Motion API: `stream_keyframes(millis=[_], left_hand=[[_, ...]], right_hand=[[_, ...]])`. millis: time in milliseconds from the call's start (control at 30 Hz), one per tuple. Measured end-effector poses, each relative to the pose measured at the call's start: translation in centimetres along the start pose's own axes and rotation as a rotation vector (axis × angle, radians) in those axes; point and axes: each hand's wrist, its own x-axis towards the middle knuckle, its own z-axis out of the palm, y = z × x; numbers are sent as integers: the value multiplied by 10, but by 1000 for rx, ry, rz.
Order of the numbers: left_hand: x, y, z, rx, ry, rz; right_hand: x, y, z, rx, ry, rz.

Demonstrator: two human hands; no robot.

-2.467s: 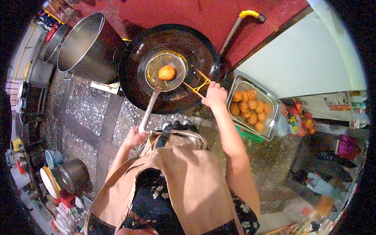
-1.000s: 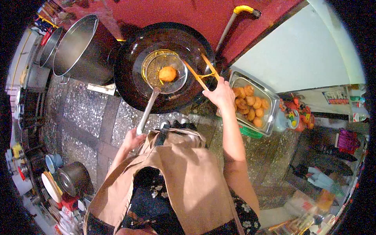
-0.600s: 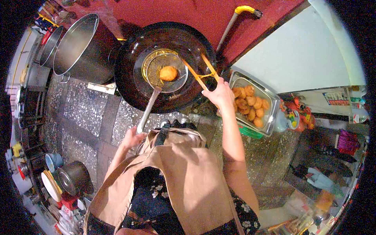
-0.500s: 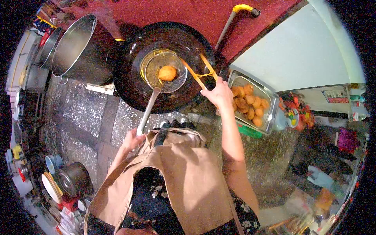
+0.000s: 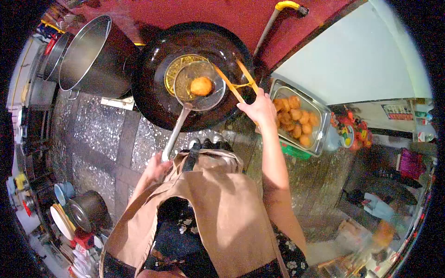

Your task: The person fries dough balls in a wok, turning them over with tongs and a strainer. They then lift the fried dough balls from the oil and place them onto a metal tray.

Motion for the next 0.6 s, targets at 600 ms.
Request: stream_keyframes(millis=[600], left_hand=[[31,-23,-12,164,-36,103]], right_hand=[[2,5,2,-3,48,-22]])
